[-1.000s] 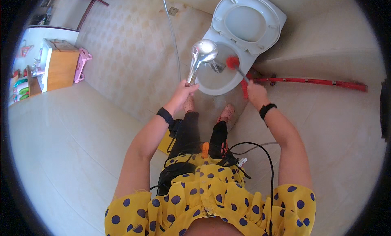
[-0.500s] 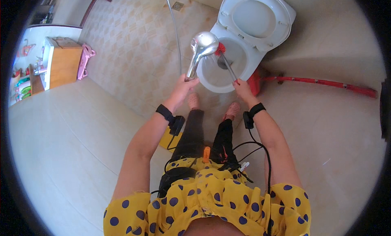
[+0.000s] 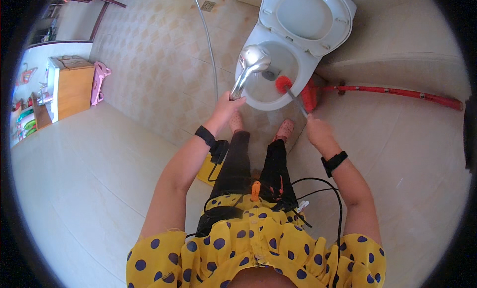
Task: The person cleans a toilet by using a toilet brush and a handheld shower head to scrub the bowl and rinse the interior surfaces.
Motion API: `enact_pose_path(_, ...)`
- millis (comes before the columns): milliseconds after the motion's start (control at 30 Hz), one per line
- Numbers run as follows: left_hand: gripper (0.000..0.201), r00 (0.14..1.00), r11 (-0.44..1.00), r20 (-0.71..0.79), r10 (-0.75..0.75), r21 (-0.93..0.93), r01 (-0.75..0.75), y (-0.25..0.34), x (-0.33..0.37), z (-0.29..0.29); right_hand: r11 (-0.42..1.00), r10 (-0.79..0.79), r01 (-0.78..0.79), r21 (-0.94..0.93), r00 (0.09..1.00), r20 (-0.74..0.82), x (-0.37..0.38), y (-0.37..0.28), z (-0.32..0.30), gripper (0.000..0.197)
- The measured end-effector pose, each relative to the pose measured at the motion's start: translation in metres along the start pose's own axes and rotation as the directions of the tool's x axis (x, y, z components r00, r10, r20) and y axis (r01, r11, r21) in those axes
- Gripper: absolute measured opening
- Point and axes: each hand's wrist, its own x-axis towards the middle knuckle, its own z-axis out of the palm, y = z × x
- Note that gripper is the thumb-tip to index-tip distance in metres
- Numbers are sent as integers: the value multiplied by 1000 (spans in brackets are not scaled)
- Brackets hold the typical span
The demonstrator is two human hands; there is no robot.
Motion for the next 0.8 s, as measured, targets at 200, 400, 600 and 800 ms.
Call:
enact_pose_path(200,36,1000,985,3,24,-173,-23,-9,2,4,959,-199,192,209,980,13,8,-30,30,26)
enact_pose_path(400,32,1000,986,-11,-14,-168,11,7,-6,12,989,66,-53,137,994,-88,49,25,66,28)
enact_pose_path(600,31,998,986,21,-55,-157,57,-9,8,11,947,-106,96,307,994,17,8,-15,65,30)
enact_pose_path(800,33,999,990,36,-18,-137,22,0,3,10,979,40,-22,201,996,-86,36,30,69,30)
